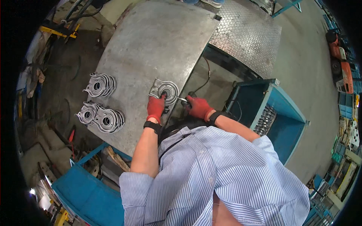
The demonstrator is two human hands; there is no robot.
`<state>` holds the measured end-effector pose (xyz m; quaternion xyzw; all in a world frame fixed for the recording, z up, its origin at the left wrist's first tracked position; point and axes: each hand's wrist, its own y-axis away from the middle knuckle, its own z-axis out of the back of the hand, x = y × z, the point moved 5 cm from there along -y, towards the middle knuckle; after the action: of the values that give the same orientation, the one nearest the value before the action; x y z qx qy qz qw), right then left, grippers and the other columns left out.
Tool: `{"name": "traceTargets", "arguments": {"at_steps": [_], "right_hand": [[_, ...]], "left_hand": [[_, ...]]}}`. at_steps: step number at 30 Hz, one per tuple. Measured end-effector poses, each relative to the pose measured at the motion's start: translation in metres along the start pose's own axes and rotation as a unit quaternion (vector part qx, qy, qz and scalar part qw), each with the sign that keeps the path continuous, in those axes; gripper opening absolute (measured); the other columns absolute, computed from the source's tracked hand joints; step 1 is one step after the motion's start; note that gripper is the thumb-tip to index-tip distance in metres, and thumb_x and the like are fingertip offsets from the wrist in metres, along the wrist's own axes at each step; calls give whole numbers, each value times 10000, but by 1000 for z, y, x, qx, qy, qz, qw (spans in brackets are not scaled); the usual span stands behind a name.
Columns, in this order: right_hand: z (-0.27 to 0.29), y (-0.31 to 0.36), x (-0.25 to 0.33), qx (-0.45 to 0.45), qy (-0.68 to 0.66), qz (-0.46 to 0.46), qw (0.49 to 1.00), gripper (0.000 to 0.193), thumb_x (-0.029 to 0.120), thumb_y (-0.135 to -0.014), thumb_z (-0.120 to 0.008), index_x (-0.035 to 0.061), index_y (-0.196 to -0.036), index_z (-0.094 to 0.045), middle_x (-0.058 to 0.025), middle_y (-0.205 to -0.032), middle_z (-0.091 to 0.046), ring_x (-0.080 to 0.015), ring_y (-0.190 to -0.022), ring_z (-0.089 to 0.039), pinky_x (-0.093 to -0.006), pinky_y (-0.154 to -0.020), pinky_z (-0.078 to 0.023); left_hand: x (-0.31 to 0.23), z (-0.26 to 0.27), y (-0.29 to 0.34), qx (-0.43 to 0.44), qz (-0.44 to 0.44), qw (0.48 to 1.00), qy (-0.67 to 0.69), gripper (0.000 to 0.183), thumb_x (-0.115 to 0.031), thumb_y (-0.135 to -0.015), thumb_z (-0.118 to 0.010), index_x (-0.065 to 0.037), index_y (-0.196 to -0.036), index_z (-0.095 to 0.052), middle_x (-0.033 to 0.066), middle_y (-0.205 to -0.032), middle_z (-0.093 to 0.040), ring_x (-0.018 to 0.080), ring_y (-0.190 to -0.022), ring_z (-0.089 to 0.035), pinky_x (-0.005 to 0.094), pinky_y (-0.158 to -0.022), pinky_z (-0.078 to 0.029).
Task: The recorder is inspecting and organizing metal castings on a table, occasionally using a small tool to check details.
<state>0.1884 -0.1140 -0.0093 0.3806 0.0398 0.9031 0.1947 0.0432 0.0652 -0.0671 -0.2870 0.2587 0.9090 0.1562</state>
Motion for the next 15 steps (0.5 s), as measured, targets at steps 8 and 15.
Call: {"name": "traceTargets", "arguments": {"at_steps": [8, 15], "right_hand": [[3, -5, -11, 49, 3, -6, 999, 527, 342, -788, -598, 31, -1204, -505, -232, -981, -615, -390, -922, -585, -434, -801, -465], [53, -3, -20, -74, -60, 34, 995, 367, 208, -803, -613, 9, -1102, -538, -229, -864, -615, -384, -808, -600, -433, -694, -467]], "left_hand": [[-15, 5, 11, 27, 70, 997, -7, 663, -460, -752, -657, 48, -1145, -490, 257, -1092, -588, 394, -1040, -557, 428, -875, -445], [-50, 38, 39, 12, 131, 991, 4, 633, -444, -681, -707, -31, -1136, -556, 201, -1136, -589, 348, -1057, -558, 405, -883, -447]]}}
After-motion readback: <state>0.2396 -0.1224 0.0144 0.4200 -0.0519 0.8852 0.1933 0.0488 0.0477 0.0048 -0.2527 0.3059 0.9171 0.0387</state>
